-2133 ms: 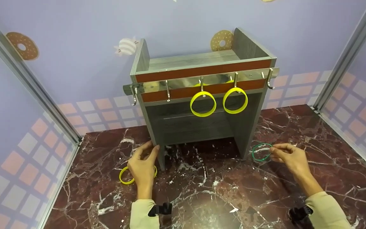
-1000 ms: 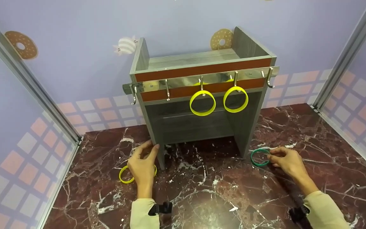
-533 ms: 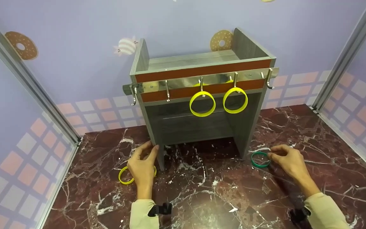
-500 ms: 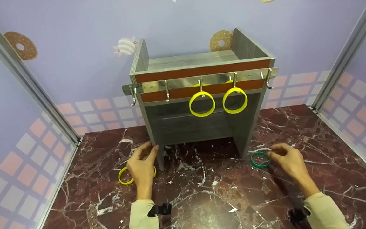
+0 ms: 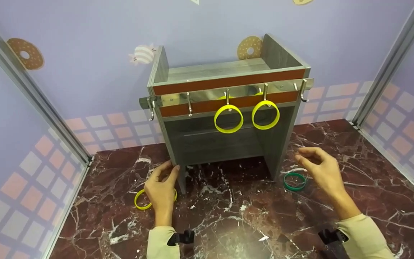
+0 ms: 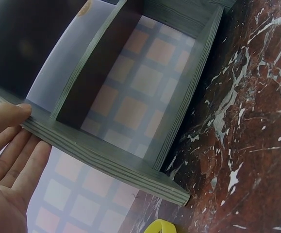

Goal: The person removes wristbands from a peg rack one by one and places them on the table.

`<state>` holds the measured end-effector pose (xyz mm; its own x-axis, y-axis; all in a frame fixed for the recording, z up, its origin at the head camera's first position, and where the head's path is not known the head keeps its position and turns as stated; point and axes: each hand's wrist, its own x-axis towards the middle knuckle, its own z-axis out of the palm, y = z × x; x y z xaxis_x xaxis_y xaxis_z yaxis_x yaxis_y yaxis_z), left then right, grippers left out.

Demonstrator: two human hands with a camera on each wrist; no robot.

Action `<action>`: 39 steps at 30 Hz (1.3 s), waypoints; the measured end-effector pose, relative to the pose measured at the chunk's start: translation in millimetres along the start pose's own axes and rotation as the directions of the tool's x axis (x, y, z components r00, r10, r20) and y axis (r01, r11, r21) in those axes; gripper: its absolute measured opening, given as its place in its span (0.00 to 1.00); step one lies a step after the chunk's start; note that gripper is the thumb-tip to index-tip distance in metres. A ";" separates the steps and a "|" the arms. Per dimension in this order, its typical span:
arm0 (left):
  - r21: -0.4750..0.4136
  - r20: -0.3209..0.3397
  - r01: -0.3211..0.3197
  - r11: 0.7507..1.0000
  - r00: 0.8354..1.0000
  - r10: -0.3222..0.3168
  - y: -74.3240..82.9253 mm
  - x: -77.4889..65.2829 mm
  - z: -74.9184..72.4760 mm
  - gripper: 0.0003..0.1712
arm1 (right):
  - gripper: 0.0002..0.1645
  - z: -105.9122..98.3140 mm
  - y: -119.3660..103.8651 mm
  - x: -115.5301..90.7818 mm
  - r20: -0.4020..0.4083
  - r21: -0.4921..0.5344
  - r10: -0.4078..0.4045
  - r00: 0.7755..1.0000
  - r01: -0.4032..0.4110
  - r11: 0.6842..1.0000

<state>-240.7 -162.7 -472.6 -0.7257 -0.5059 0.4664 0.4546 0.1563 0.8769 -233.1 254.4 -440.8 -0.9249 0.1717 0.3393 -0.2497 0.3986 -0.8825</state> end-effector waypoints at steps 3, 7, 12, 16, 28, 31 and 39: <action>0.008 0.004 -0.002 1.000 1.000 0.002 0.3 -0.1 0.2 0.11 | 0.18 4.4 -11.5 1.4 0.007 0.115 0.000 1.000 -0.001 0.993; 0.013 0.007 -0.006 1.000 1.000 0.006 1.3 -0.6 0.5 0.12 | 0.18 9.8 -25.2 3.1 0.030 0.282 0.017 0.999 -0.025 0.959; 0.007 -0.002 -0.007 1.000 1.000 0.007 1.3 -1.1 0.0 0.12 | 0.21 15.7 -38.9 6.1 0.065 0.442 0.016 0.998 -0.043 0.896; 0.015 0.005 -0.007 1.000 1.000 0.007 0.8 -1.5 -0.1 0.12 | 0.23 19.0 -47.5 8.5 0.069 0.496 -0.002 0.998 -0.033 0.868; 0.001 0.005 0.008 1.000 1.000 -0.008 0.6 -0.4 0.0 0.12 | 0.24 32.3 -70.9 18.6 0.075 0.601 -0.058 0.996 0.002 0.799; 0.002 0.007 0.007 1.000 1.000 -0.007 0.3 -0.6 0.0 0.12 | 0.23 35.6 -76.8 20.4 0.064 0.625 -0.063 0.996 0.009 0.780; -0.004 0.017 -0.022 1.000 1.000 0.022 -0.3 -1.5 -0.6 0.12 | 0.15 45.5 -90.1 25.4 0.025 0.696 -0.097 0.995 0.052 0.716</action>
<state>-239.4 -162.5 -473.7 -0.7240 -0.4882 0.4873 0.4725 0.1637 0.8660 -247.1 181.8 -367.5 -0.9031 0.1100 0.4150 -0.4270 -0.3325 -0.8409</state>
